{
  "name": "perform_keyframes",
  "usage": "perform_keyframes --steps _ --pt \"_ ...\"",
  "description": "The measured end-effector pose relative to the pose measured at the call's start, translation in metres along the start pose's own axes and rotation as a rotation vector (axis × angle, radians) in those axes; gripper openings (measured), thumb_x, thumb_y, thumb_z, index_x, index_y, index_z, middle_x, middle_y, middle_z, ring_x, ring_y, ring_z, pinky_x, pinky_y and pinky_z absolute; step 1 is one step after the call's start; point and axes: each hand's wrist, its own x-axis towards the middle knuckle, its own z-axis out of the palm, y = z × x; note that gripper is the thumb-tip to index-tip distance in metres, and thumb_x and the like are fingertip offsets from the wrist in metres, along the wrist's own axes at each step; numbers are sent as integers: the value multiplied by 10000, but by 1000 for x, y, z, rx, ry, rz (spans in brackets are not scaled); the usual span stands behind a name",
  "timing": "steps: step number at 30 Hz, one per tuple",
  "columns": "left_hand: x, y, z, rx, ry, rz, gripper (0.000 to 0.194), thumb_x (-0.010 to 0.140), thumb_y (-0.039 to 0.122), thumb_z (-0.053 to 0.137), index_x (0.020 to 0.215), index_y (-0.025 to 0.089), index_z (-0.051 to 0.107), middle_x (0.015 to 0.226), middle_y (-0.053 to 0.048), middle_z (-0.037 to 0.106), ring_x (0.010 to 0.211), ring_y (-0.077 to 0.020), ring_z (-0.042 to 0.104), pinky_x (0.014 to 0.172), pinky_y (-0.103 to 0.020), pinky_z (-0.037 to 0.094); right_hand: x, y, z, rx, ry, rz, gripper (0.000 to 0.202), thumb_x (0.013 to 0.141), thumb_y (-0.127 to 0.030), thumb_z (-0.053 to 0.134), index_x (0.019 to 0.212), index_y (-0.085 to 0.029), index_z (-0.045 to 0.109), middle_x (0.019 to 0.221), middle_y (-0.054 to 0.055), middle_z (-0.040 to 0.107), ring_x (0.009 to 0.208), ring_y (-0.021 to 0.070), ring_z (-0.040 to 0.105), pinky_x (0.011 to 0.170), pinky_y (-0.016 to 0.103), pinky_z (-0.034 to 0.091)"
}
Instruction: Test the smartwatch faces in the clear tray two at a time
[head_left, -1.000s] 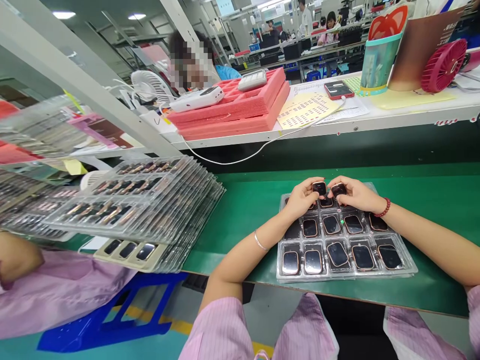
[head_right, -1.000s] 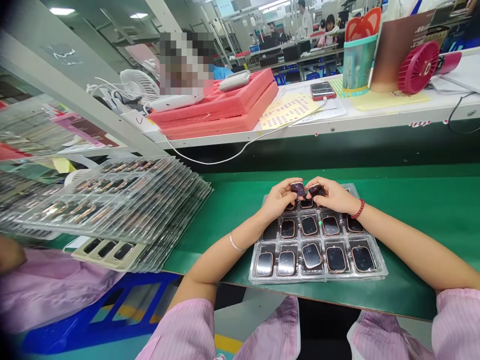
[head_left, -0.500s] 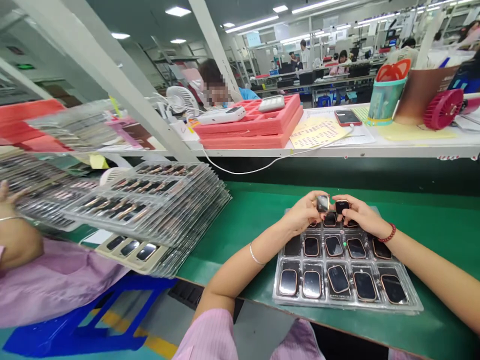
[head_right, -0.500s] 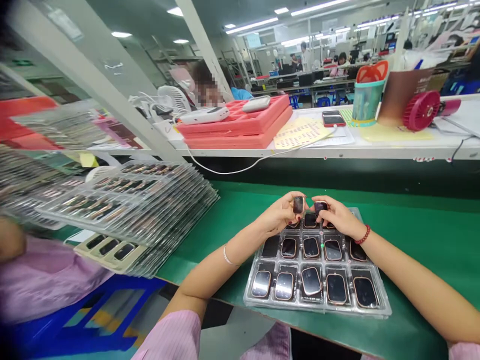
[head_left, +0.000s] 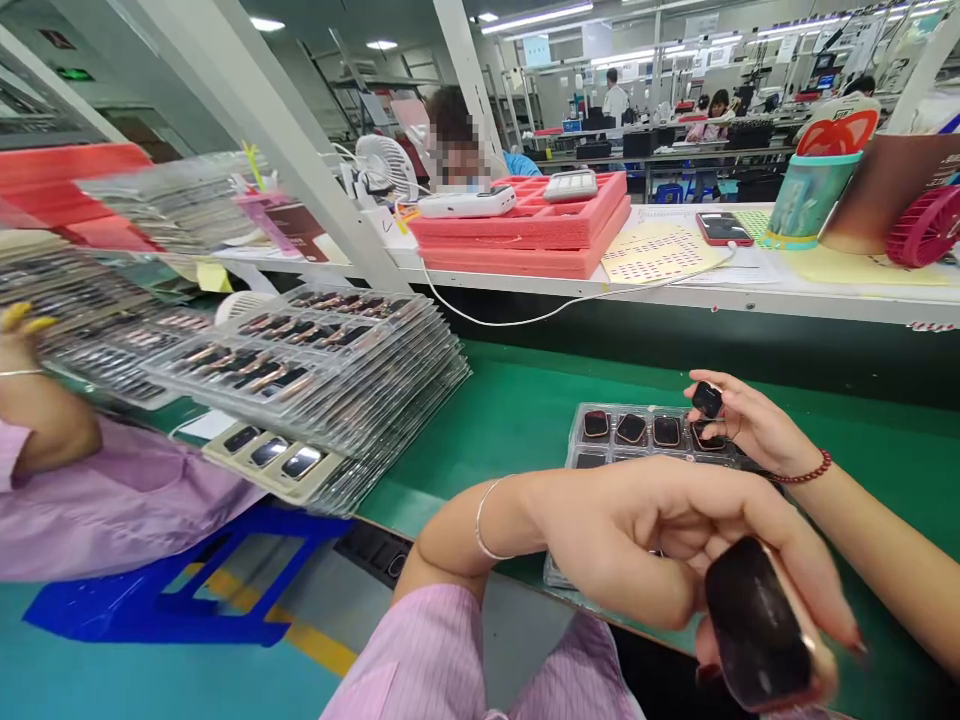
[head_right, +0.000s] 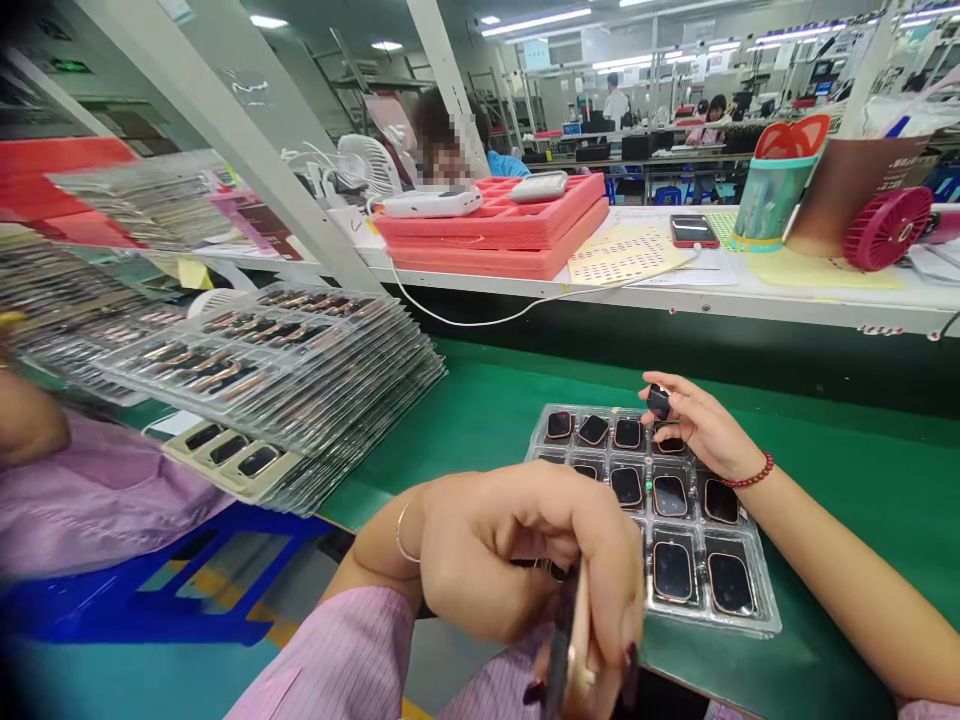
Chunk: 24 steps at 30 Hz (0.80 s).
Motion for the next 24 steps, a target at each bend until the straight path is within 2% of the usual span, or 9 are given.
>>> perform_keyframes --steps 3,5,7,9,11,14,18,21,24 --pt "-3 -10 -27 -10 215 118 323 679 78 648 983 187 636 821 -11 693 637 -87 646 574 -161 500 -27 -35 26 69 -77 -90 332 822 -401 815 1110 -274 711 1123 50 646 876 177 710 656 250 619" --pt "1 -20 -57 34 398 202 425 622 52 673 1021 186 612 797 -8 697 598 -81 615 530 -151 451 -49 -54 48 106 -174 -120 321 824 -400 826 1081 -254 700 1088 50 643 824 162 717 608 225 601" --pt "11 -33 -91 55 592 232 513 583 61 683 1069 196 591 843 -2 700 607 -73 600 495 -142 391 -68 -67 70 179 -327 -84 340 822 -393 837 1083 -243 680 1057 41 647 784 138 721 598 201 582" --pt "22 -50 -118 59 718 182 530 583 101 689 1093 187 578 883 -18 707 640 -81 607 518 -161 392 -82 -74 89 285 -442 -7 405 783 -388 875 1085 -221 664 1036 38 656 774 111 712 628 181 565" --pt "31 -68 -135 66 788 82 499 598 147 697 1077 178 564 859 -24 704 623 -88 596 522 -187 388 -90 -77 100 372 -507 62 493 709 -377 928 1076 -196 654 1011 37 662 762 91 696 650 170 551" --pt "35 -87 -147 122 811 1 460 629 182 726 1055 176 553 840 -22 699 609 -91 589 530 -208 389 -97 -82 105 432 -514 120 545 661 -366 953 1072 -189 643 992 23 663 738 71 678 653 159 537" --pt "30 -92 -150 200 855 32 478 659 211 738 1098 183 551 863 -16 703 614 -88 601 522 -195 376 -105 -84 109 392 -484 141 517 699 -358 933 1091 -209 630 1004 8 671 701 47 676 671 149 530" --pt "29 -88 -148 234 899 44 499 671 217 733 1136 180 556 852 -13 703 620 -97 608 528 -204 388 -99 -78 110 369 -452 82 528 732 -401 911 1123 -210 613 1040 44 694 741 94 718 670 185 555" --pt "30 -85 -145 301 952 92 373 713 232 724 1063 171 610 868 -26 702 681 -112 623 566 -219 429 -71 -64 93 254 -363 -48 415 872 -468 774 1148 -199 622 1146 107 698 875 178 759 666 230 594"
